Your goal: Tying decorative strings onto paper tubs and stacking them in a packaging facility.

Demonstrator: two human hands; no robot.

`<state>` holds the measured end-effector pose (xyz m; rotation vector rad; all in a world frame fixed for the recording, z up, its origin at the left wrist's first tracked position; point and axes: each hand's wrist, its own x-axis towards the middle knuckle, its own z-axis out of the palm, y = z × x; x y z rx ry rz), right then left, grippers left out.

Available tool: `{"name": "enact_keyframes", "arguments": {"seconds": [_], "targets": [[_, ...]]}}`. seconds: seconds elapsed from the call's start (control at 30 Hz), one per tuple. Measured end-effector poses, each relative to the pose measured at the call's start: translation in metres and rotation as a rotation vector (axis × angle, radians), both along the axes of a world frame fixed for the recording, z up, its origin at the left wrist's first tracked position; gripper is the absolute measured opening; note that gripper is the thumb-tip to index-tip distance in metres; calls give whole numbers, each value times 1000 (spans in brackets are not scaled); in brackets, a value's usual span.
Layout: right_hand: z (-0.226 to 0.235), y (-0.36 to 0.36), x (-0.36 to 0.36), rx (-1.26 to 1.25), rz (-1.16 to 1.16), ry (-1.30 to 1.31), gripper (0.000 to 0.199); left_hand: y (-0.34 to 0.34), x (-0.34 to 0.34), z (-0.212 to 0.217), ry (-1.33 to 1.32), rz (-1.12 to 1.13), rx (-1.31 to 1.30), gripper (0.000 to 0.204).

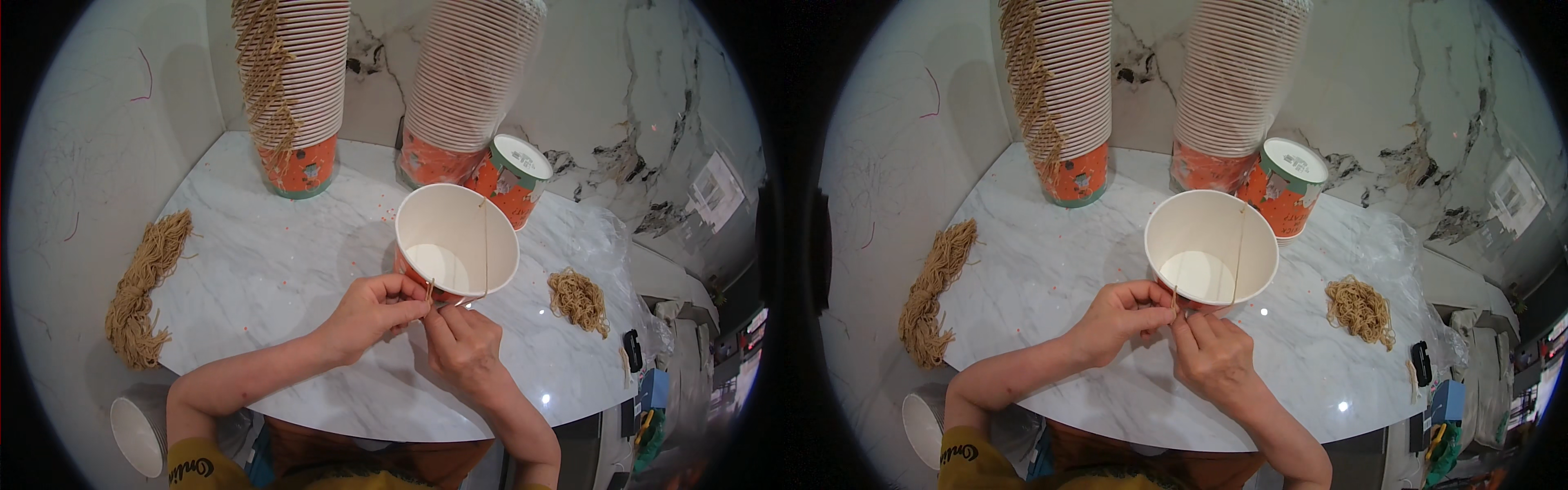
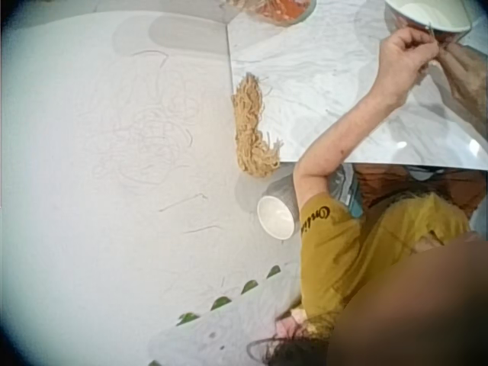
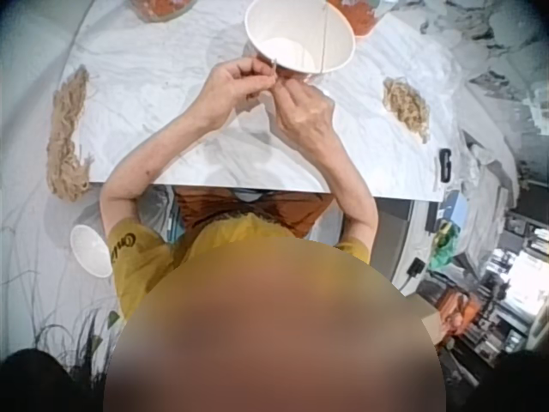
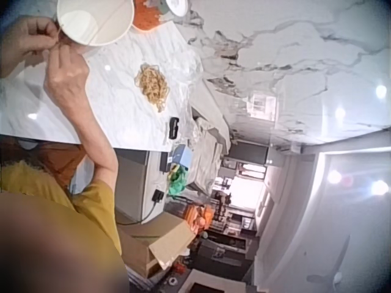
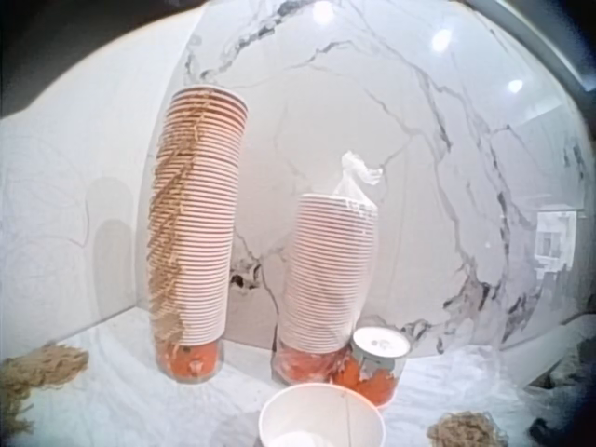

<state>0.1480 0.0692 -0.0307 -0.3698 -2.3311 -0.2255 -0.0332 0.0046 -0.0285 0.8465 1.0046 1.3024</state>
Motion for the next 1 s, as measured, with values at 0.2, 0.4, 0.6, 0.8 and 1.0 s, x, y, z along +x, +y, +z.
{"name": "enact_keyframes", "arguments": {"seconds": [0.2,0.4,0.6,0.8,1.0], "targets": [[1,-3,-1,87,-18,-6,26,-3,2,6,-76,2,-69,9],[1,-3,2,171,-8,-54,24,0,-2,13,-168,33,-72,10],[5,-5,3,193,2,-99,24,0,2,14,-89,40,-38,10],[6,-5,3,158,-25,-93,22,2,-2,12,18,3,-62,11],[0,-4,2,148,-30,-79,19,1,2,5,163,26,72,15]]}}
